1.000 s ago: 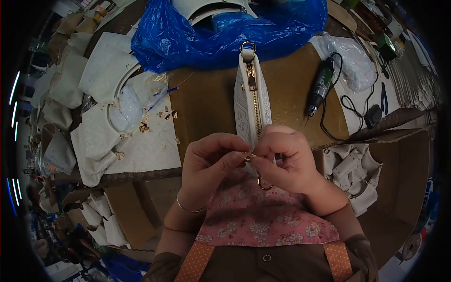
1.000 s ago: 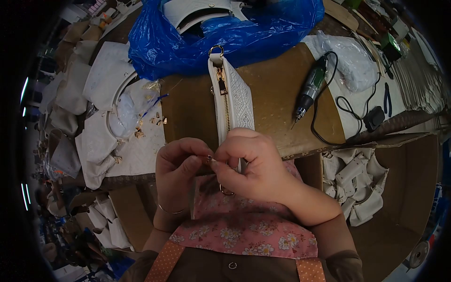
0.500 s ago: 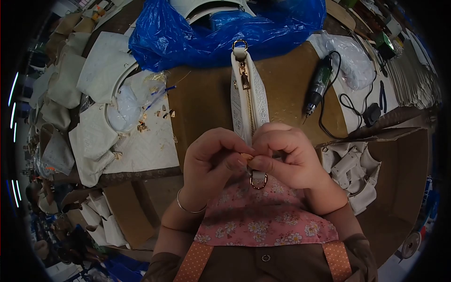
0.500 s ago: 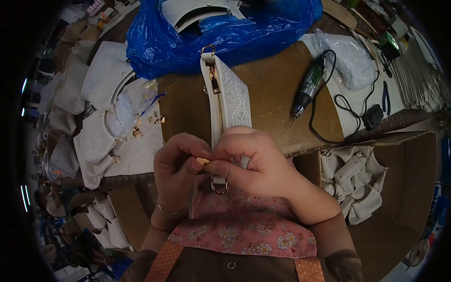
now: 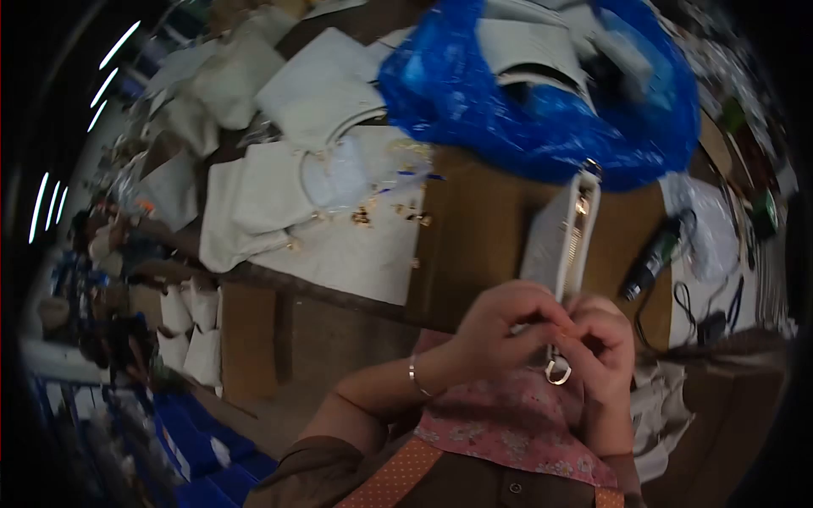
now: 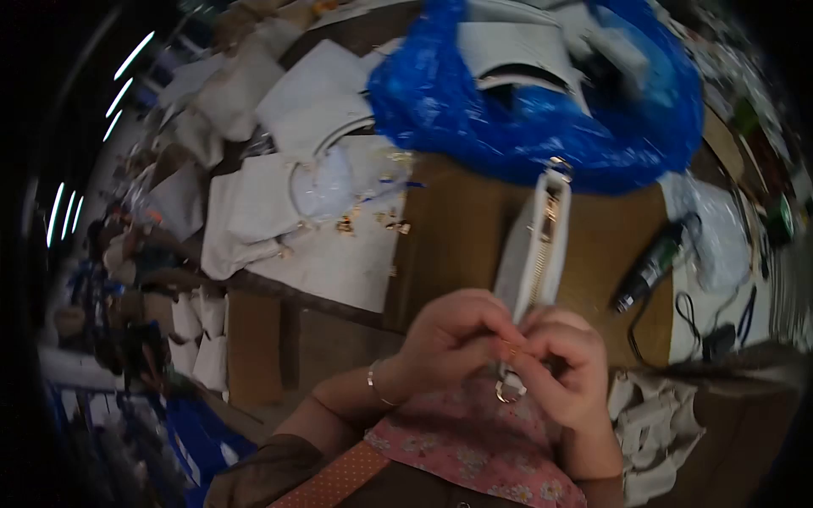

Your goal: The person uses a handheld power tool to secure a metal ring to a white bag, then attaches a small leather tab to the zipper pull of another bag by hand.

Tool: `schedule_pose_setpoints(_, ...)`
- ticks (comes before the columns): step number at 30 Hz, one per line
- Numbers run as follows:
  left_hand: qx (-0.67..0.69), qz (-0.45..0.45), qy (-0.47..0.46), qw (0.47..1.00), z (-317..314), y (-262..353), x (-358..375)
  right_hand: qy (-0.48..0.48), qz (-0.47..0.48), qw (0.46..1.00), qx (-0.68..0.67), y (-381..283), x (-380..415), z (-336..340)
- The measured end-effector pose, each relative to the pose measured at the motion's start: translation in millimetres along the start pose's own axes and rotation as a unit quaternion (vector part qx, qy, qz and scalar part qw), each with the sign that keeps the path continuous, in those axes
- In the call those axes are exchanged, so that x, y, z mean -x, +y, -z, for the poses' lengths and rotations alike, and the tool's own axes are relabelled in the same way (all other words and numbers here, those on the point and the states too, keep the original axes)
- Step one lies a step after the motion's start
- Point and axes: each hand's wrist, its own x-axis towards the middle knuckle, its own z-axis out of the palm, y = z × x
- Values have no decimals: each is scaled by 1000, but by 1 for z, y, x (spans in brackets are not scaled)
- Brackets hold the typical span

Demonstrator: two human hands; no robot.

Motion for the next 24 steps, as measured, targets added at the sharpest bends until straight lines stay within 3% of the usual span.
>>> schedule_pose_setpoints(2,46,15,10,999,-1,0,1,48,-12,999,-14,10,10,-5)
schedule_pose_setpoints(6,69,-33,61,995,-3,-4,8,13,1,1000,-20,16,15,-11)
schedule_pose_setpoints(8,150,48,81,984,-2,1,11,-18,36,991,127,21,17,-14)
schedule_pose_setpoints(10,149,38,94,984,-4,-10,14,-41,65,977,197,37,19,-14)
schedule_pose_setpoints(12,146,30,101,984,1,-15,17,29,132,975,178,51,18,-15)
schedule_pose_setpoints(13,107,49,80,990,4,-14,18,24,136,974,177,53,16,-10)
schedule_pose_setpoints(15,69,69,56,994,9,-13,20,102,126,957,240,60,10,6)
schedule_pose_setpoints(17,66,59,54,995,14,-14,20,105,169,955,219,58,-5,26)
schedule_pose_setpoints(19,54,62,69,994,18,-14,23,168,94,926,324,52,-12,44)
schedule_pose_setpoints(23,18,75,100,992,26,-21,26,212,71,883,414,77,6,115)
schedule_pose_setpoints(24,19,75,102,992,29,-23,28,183,82,875,440,59,3,110)
